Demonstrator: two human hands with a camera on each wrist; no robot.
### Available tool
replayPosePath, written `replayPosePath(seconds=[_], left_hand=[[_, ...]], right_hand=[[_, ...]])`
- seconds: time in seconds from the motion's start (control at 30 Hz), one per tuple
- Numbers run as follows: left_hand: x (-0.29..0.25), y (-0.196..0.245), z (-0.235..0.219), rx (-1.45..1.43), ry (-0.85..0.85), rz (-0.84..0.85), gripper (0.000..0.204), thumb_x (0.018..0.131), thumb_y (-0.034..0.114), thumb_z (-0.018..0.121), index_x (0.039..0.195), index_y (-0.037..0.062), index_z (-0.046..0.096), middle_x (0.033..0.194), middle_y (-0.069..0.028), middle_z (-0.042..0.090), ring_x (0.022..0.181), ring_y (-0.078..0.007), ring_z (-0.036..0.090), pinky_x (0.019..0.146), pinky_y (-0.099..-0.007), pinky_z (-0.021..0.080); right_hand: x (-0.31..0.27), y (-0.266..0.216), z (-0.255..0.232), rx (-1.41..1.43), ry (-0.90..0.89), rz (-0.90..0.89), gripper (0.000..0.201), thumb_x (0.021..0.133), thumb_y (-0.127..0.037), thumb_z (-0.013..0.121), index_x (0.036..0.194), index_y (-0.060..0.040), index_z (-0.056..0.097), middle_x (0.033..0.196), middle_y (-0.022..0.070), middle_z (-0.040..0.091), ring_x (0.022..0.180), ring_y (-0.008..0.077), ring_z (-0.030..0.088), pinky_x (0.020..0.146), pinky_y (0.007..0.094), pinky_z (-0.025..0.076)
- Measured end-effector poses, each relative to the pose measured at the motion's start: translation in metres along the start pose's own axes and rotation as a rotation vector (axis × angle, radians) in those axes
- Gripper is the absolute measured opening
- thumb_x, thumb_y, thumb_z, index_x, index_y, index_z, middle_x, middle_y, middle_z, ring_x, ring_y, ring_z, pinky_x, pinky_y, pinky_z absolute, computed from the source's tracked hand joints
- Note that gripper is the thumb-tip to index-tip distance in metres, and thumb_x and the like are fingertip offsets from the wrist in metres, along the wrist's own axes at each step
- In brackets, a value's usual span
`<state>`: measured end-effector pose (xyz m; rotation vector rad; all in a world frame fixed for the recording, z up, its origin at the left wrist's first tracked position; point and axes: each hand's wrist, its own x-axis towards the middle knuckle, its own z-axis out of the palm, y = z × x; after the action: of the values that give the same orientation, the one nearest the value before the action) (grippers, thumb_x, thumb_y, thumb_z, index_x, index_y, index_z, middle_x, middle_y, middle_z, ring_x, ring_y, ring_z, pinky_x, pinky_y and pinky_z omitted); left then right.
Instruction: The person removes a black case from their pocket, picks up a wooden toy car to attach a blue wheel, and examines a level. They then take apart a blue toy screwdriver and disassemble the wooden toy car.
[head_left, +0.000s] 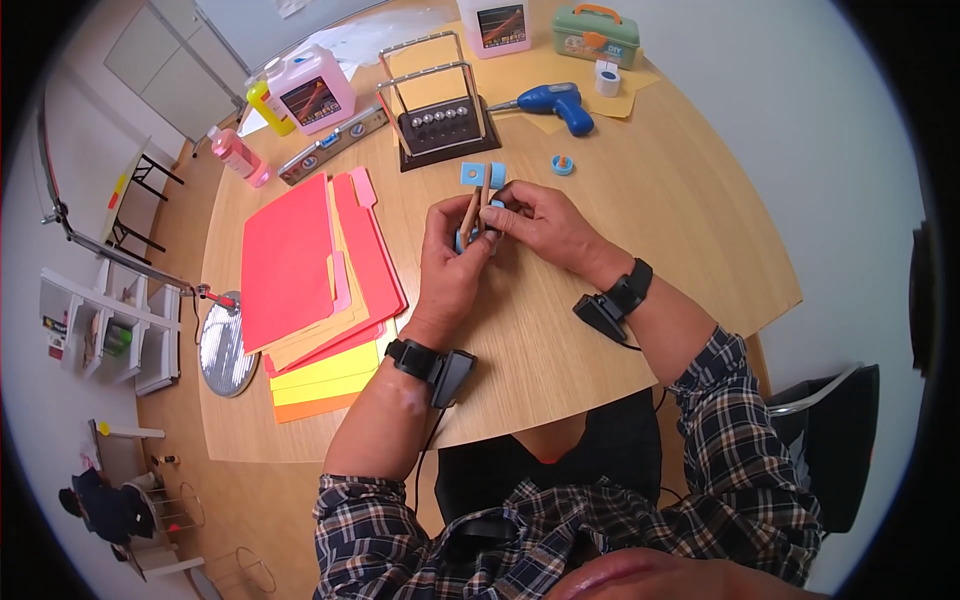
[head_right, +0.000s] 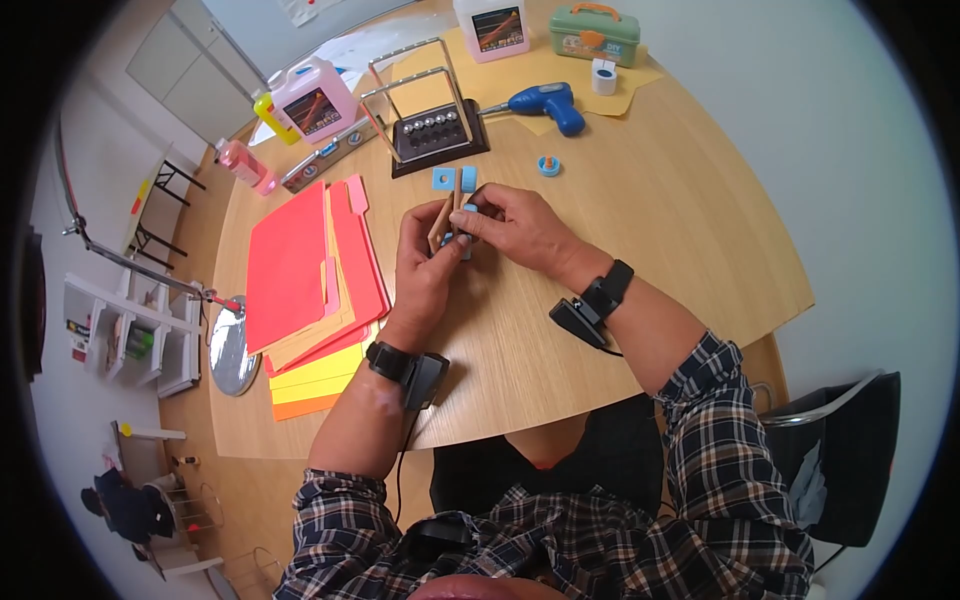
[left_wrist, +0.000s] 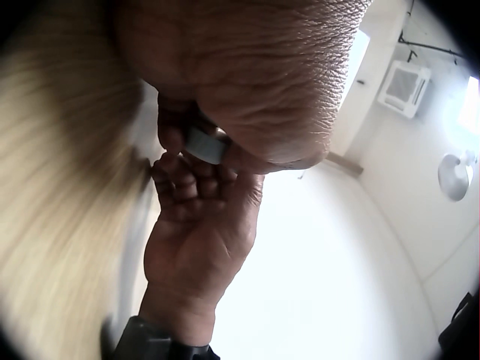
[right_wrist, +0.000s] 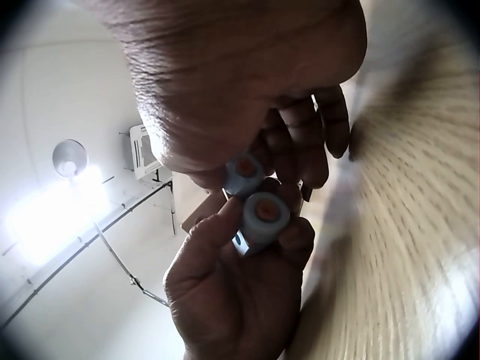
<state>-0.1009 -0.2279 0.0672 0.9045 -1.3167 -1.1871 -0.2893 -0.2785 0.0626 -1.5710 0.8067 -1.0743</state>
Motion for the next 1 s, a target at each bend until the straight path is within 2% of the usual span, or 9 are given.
replayPosePath(seconds=[0.17,0.4,0.53,0.63,0.73,0.9,0.97,1.0], left_hand=[[0.002,-0.003,-0.008,-0.022,0.071,-0.048,0.050,0.101,0.005,0.070,0.146,0.0044,0.050,0.134,-0.0087,0.065,0.116,-0.0161,0.065,0.094,-0.0320,0.057],[0.004,-0.004,-0.014,-0.121,0.043,-0.106,0.049,0.100,0.006,0.071,0.144,0.0033,0.051,0.132,-0.0102,0.068,0.113,-0.0178,0.068,0.094,-0.0338,0.057],[0.005,-0.002,-0.014,0.029,0.074,-0.072,0.045,0.100,0.003,0.071,0.141,0.0022,0.054,0.126,-0.0090,0.068,0.108,-0.0160,0.069,0.091,-0.0311,0.057],[0.006,-0.003,-0.015,0.131,0.080,-0.063,0.043,0.100,0.001,0.071,0.140,0.0019,0.055,0.121,-0.0075,0.068,0.104,-0.0141,0.068,0.088,-0.0288,0.056],[0.006,-0.003,-0.015,0.146,0.069,-0.076,0.042,0.100,0.000,0.071,0.139,0.0020,0.055,0.119,-0.0067,0.067,0.102,-0.0125,0.066,0.086,-0.0277,0.055],[0.007,-0.006,-0.018,0.133,0.062,-0.087,0.044,0.099,0.000,0.070,0.140,0.0025,0.055,0.118,-0.0070,0.065,0.099,-0.0133,0.064,0.082,-0.0299,0.056],[0.008,-0.007,-0.018,0.407,0.045,0.073,0.040,0.098,0.000,0.070,0.136,0.0022,0.060,0.117,-0.0062,0.068,0.100,-0.0143,0.066,0.087,-0.0321,0.056],[0.006,-0.006,-0.018,0.406,0.045,0.070,0.040,0.098,0.000,0.070,0.136,0.0022,0.060,0.117,-0.0062,0.068,0.100,-0.0143,0.066,0.087,-0.0321,0.056]], right_hand=[[-0.002,-0.009,-0.003,-0.100,0.027,0.001,0.034,0.101,-0.031,0.083,0.106,0.0016,0.072,0.088,0.0047,0.075,0.082,0.0100,0.069,0.073,0.0279,0.056],[-0.001,-0.015,-0.015,-0.172,0.083,0.005,0.035,0.096,-0.030,0.088,0.104,0.0005,0.072,0.086,0.0027,0.073,0.079,0.0078,0.066,0.073,0.0271,0.056],[0.003,-0.010,-0.032,-0.279,0.177,-0.017,0.036,0.094,-0.028,0.090,0.107,0.0004,0.072,0.086,0.0004,0.071,0.077,0.0065,0.063,0.072,0.0262,0.055],[0.009,0.003,-0.044,-0.192,0.192,-0.020,0.036,0.093,-0.025,0.091,0.110,0.0007,0.072,0.088,-0.0001,0.070,0.076,0.0053,0.060,0.070,0.0249,0.054],[0.008,0.000,-0.045,-0.080,0.164,-0.017,0.036,0.092,-0.021,0.091,0.113,0.0007,0.072,0.092,-0.0001,0.071,0.076,0.0043,0.059,0.068,0.0234,0.052],[0.005,-0.002,-0.046,-0.092,0.114,-0.001,0.034,0.092,-0.017,0.090,0.114,0.0002,0.071,0.095,0.0001,0.072,0.077,0.0039,0.060,0.069,0.0229,0.053],[0.004,-0.006,-0.047,-0.116,0.111,0.011,0.033,0.092,-0.016,0.090,0.114,0.0002,0.071,0.095,0.0005,0.072,0.077,0.0042,0.062,0.070,0.0232,0.054],[0.004,-0.007,-0.047,-0.147,0.137,0.002,0.033,0.091,-0.016,0.090,0.114,0.0002,0.071,0.095,0.0015,0.073,0.077,0.0050,0.063,0.071,0.0241,0.055]])
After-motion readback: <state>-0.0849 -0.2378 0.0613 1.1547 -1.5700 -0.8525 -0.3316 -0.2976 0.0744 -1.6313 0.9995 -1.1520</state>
